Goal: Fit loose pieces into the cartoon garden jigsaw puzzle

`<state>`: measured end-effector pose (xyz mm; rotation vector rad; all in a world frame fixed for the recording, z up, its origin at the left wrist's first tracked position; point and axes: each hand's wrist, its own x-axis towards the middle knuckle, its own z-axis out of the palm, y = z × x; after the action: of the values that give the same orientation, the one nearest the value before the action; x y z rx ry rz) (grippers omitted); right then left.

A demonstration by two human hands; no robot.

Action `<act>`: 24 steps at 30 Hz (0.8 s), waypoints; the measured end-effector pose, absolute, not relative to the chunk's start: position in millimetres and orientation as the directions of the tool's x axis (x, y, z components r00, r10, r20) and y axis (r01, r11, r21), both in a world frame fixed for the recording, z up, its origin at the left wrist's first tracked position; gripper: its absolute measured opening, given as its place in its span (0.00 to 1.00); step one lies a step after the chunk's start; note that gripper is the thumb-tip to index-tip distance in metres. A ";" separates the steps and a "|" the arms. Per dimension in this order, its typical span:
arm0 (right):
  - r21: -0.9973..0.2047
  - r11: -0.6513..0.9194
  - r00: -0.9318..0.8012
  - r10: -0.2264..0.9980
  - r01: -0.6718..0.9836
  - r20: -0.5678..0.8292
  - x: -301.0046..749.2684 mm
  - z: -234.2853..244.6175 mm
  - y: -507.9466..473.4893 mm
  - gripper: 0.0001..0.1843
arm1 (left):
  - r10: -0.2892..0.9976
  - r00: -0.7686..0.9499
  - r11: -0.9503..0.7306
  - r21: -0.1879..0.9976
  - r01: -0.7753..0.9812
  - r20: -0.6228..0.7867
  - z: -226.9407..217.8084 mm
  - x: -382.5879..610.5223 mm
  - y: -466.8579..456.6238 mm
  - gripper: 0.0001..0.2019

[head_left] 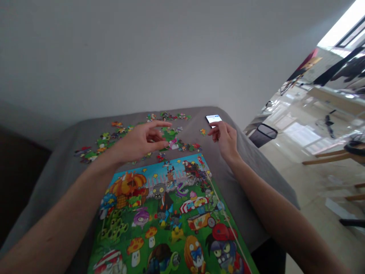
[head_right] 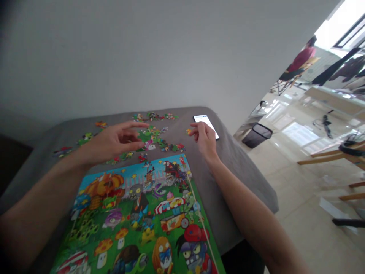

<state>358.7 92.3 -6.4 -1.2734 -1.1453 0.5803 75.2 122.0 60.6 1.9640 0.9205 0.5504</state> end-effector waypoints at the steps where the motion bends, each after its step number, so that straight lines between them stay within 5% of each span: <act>1: -0.916 0.261 0.386 0.846 0.304 0.369 363.2 -9.9 95.3 0.23 | 0.798 0.600 -0.354 0.850 0.390 0.057 68.1 70.8 121.1 0.29; 9: -0.806 0.265 0.218 0.875 0.530 0.432 367.6 -23.1 102.1 0.23 | 0.884 0.409 -0.387 0.844 0.371 0.226 114.6 55.3 88.7 0.28; 18: -0.759 0.305 0.043 0.915 0.575 0.401 349.0 -25.0 89.4 0.19 | 0.874 0.468 -0.303 0.607 0.734 -0.130 67.5 28.9 -27.6 0.19; 24: -0.676 0.382 -0.096 0.903 0.631 0.420 336.2 -27.1 79.4 0.17 | 0.807 0.455 -0.200 0.550 0.811 -0.377 39.4 30.8 -120.3 0.20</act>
<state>336.2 79.4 -27.1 -1.3359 -1.8157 0.4151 30.8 -120.3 39.4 1.9998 1.3478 -0.0072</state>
